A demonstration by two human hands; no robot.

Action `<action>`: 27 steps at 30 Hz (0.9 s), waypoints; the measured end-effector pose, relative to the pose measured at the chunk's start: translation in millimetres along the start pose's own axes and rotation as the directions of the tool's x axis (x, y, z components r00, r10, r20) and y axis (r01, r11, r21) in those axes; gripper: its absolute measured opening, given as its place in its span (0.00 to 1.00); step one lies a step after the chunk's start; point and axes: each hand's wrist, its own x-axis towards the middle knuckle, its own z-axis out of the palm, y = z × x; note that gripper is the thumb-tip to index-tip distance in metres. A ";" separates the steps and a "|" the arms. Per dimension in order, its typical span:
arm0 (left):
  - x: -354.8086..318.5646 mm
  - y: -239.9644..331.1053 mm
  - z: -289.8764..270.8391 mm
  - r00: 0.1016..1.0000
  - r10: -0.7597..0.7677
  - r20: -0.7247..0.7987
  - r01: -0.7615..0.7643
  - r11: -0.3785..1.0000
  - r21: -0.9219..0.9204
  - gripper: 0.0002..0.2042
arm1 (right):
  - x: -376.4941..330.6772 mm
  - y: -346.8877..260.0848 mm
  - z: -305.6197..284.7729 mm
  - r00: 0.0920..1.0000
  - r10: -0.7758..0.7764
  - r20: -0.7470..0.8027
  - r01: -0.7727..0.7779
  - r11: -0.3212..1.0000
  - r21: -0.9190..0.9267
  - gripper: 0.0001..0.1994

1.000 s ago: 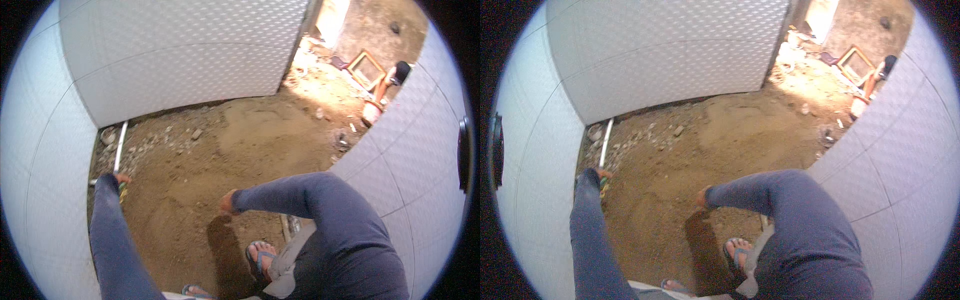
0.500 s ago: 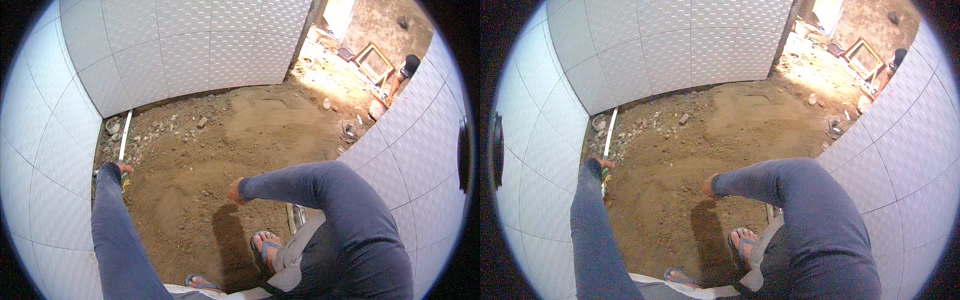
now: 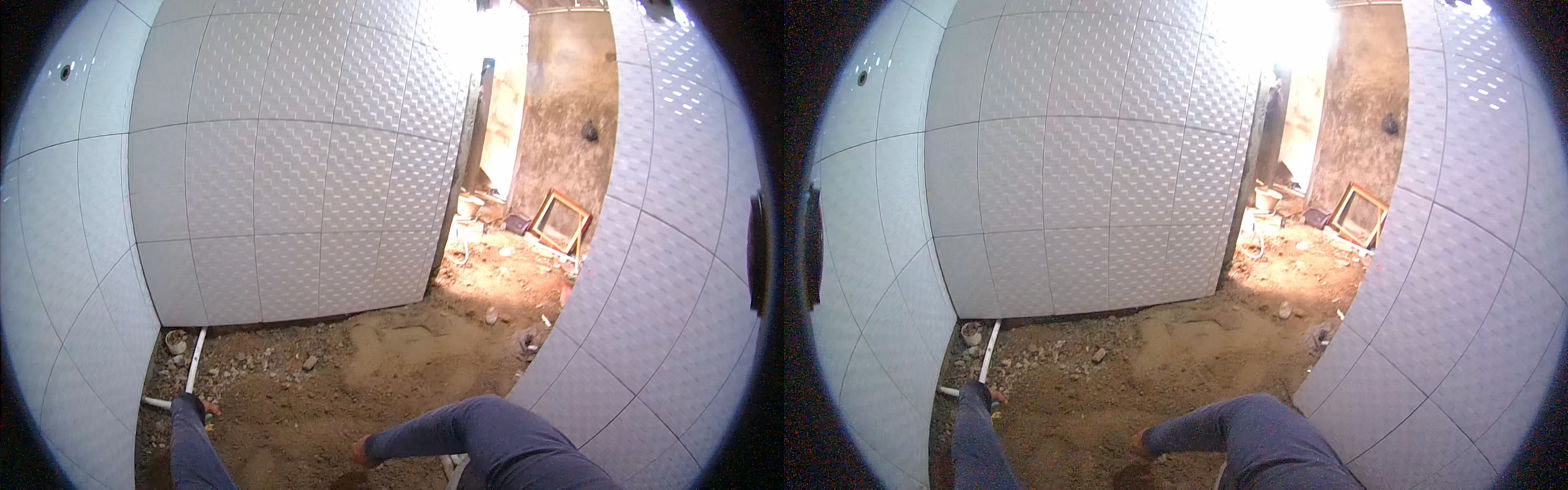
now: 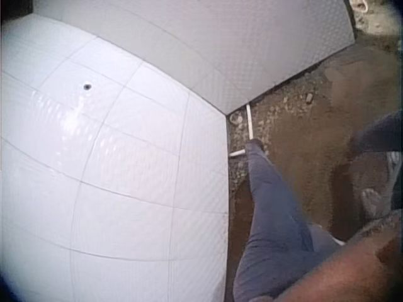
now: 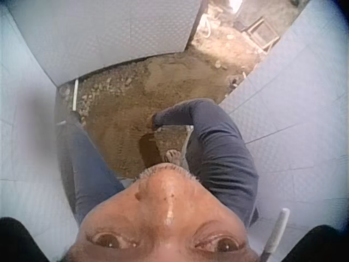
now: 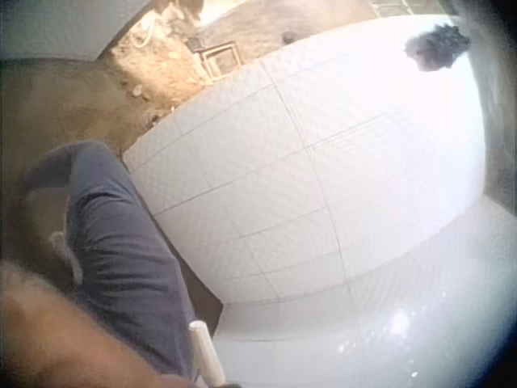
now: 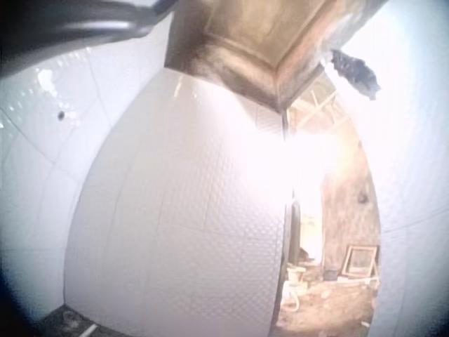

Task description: The person uses a trowel to spread and level a pile of sand on the floor of a tiled room. They repeatedly smooth the surface, working around a white PVC pipe and a small white cup.

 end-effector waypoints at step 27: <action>31.0 -22.6 -4.6 0.980 -0.024 0.195 -0.017 0.979 0.204 0.28 | -12.9 -23.2 -34.9 0.991 -0.034 0.127 0.032 0.999 0.016 0.19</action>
